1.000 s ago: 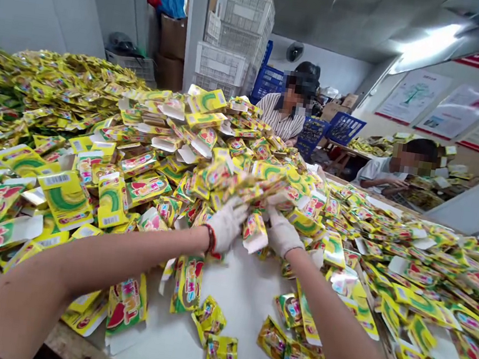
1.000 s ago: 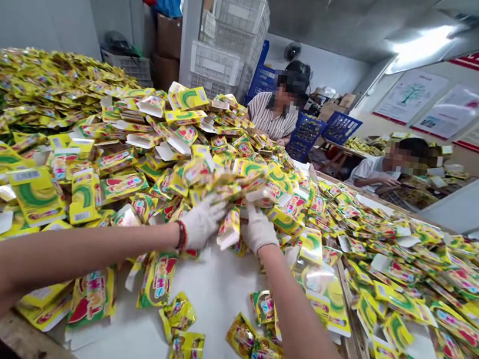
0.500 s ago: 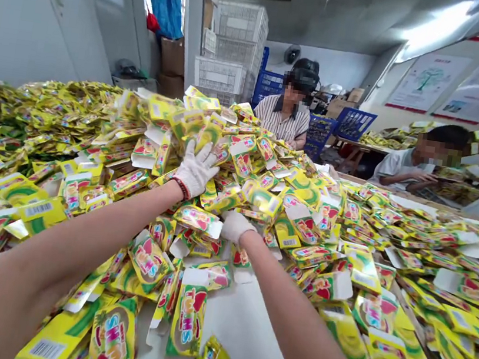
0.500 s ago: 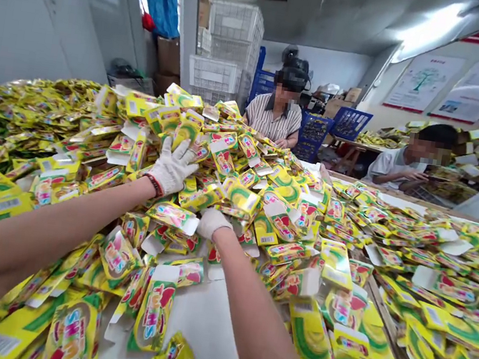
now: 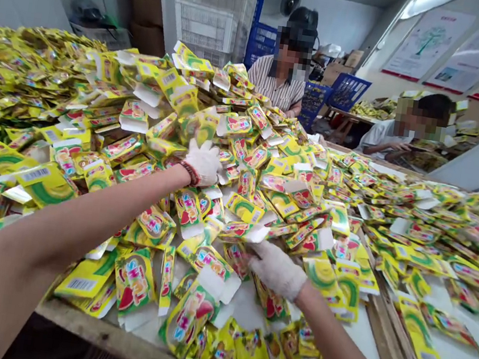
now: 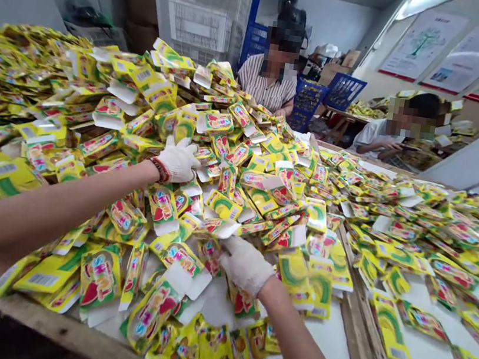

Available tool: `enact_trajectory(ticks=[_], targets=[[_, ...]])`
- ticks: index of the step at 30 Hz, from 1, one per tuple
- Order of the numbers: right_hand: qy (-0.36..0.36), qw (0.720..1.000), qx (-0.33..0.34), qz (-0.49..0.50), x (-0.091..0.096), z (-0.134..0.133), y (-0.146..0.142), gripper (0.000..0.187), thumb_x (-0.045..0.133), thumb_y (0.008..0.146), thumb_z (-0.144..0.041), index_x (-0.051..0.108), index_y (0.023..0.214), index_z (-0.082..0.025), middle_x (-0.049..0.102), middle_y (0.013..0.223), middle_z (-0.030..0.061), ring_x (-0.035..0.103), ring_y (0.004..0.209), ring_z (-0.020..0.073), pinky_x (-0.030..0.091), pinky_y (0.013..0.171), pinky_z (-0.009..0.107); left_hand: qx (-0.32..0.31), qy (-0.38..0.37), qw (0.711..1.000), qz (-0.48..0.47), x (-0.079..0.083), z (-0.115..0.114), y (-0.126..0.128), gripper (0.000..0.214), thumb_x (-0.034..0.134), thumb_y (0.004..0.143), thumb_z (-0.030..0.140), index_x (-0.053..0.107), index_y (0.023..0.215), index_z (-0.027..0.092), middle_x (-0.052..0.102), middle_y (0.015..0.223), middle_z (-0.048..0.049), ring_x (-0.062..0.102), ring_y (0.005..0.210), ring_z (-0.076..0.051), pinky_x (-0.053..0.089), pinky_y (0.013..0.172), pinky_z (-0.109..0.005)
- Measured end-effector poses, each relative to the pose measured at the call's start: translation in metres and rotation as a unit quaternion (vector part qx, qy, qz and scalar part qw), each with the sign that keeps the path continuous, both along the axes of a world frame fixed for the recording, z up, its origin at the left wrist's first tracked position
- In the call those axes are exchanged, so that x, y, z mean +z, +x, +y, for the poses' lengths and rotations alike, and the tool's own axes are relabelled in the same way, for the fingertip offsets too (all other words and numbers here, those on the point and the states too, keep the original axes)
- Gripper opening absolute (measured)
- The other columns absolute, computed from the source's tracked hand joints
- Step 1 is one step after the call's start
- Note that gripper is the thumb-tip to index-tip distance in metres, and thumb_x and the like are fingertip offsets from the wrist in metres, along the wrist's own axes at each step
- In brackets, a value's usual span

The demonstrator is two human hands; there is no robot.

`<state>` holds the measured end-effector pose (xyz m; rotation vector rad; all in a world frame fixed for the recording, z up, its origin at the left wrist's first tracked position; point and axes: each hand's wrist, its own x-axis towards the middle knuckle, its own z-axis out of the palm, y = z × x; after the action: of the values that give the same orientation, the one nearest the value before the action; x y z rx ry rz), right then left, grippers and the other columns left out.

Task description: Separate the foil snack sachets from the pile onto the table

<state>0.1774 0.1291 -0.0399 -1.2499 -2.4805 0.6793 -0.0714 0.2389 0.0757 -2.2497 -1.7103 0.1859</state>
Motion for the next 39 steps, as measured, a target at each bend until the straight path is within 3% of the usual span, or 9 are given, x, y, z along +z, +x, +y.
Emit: enact_trajectory(ticks=[6,11,14,17,21,25,30,36,39], targets=[[0.007,0.985,-0.137,0.102,0.003,-0.046,0.075,0.040,0.042,0.088,-0.029,0.059,0.121,-0.017,0.065,0.116,0.0107,0.060,0.106,0.0216,0.047,0.094,0.034,-0.195,-0.071,0.974,-0.086,-0.022,-0.136,0.047,0.045,0.045,0.083,0.056,0.066,0.099,0.019,0.057,0.106,-0.0125,0.051,0.103,-0.029,0.037,0.091,-0.049],[0.003,0.986,-0.168,-0.008,0.005,-0.095,0.062,0.051,0.062,0.077,-0.038,0.056,0.124,-0.019,0.066,0.107,0.0109,0.062,0.095,0.0244,0.049,0.086,0.036,-0.293,-0.125,0.944,-0.079,-0.067,-0.217,0.055,0.071,0.067,0.063,0.057,0.053,0.123,0.022,0.049,0.130,-0.0150,0.037,0.124,-0.037,0.018,0.105,-0.060],[0.015,0.983,-0.180,-0.015,0.010,-0.097,0.038,0.069,0.069,0.070,-0.032,0.048,0.134,-0.019,0.062,0.113,0.0135,0.061,0.098,0.0264,0.048,0.087,0.036,-0.213,-0.079,0.973,-0.039,-0.071,-0.205,0.049,0.059,0.063,0.071,0.030,0.050,0.128,0.022,0.049,0.132,-0.0160,0.036,0.126,-0.037,0.015,0.106,-0.061],[0.028,0.971,-0.194,0.135,0.025,-0.080,0.037,0.073,0.064,0.075,-0.031,0.037,0.141,-0.015,0.057,0.126,0.0130,0.056,0.110,0.0223,0.044,0.095,0.031,-0.098,0.048,0.993,-0.041,-0.048,-0.184,0.051,0.047,0.054,0.076,0.018,0.054,0.123,0.020,0.046,0.134,-0.0185,0.032,0.129,-0.039,0.016,0.104,-0.063],[0.029,0.944,-0.226,0.240,0.042,-0.072,0.072,0.067,0.059,0.080,-0.032,0.035,0.141,-0.017,0.053,0.133,0.0084,0.055,0.114,0.0196,0.045,0.095,0.030,-0.108,0.035,0.984,-0.135,-0.025,-0.192,0.078,0.023,0.046,0.085,0.024,0.063,0.100,0.020,0.059,0.114,-0.0130,0.052,0.108,-0.028,0.040,0.092,-0.043],[-0.025,0.967,-0.251,0.043,0.025,-0.091,0.101,0.023,0.046,0.087,-0.026,0.065,0.099,-0.020,0.070,0.095,0.0046,0.064,0.090,0.0179,0.047,0.083,0.028,-0.115,-0.148,0.964,-0.188,-0.053,-0.211,0.123,0.024,0.043,0.086,0.031,0.064,0.081,0.020,0.064,0.081,-0.0073,0.060,0.080,-0.022,0.045,0.072,-0.033],[-0.043,0.955,-0.287,-0.059,-0.002,-0.099,0.085,0.018,0.053,0.083,-0.025,0.062,0.097,-0.019,0.067,0.101,0.0104,0.062,0.094,0.0221,0.045,0.081,0.031,-0.067,-0.155,0.963,-0.211,-0.093,-0.196,0.168,0.027,0.053,0.076,0.021,0.060,0.101,0.015,0.063,0.097,-0.0161,0.062,0.089,-0.030,0.046,0.074,-0.038],[-0.070,0.939,-0.327,-0.087,-0.002,-0.088,0.071,0.034,0.066,0.071,-0.025,0.057,0.102,-0.018,0.065,0.104,0.0120,0.065,0.086,0.0236,0.045,0.071,0.031,-0.061,-0.156,0.946,-0.278,-0.092,-0.182,0.149,0.011,0.054,0.079,0.029,0.054,0.086,0.020,0.063,0.079,-0.0033,0.061,0.076,-0.019,0.044,0.063,-0.027],[-0.066,0.945,-0.313,-0.071,-0.001,-0.096,0.081,0.024,0.059,0.076,-0.022,0.059,0.100,-0.021,0.067,0.101,0.0086,0.063,0.093,0.0221,0.045,0.080,0.030,-0.015,-0.174,0.888,-0.426,-0.094,-0.186,0.129,0.018,0.051,0.082,0.034,0.044,0.075,0.020,0.056,0.070,0.0009,0.059,0.067,-0.014,0.043,0.057,-0.023]])
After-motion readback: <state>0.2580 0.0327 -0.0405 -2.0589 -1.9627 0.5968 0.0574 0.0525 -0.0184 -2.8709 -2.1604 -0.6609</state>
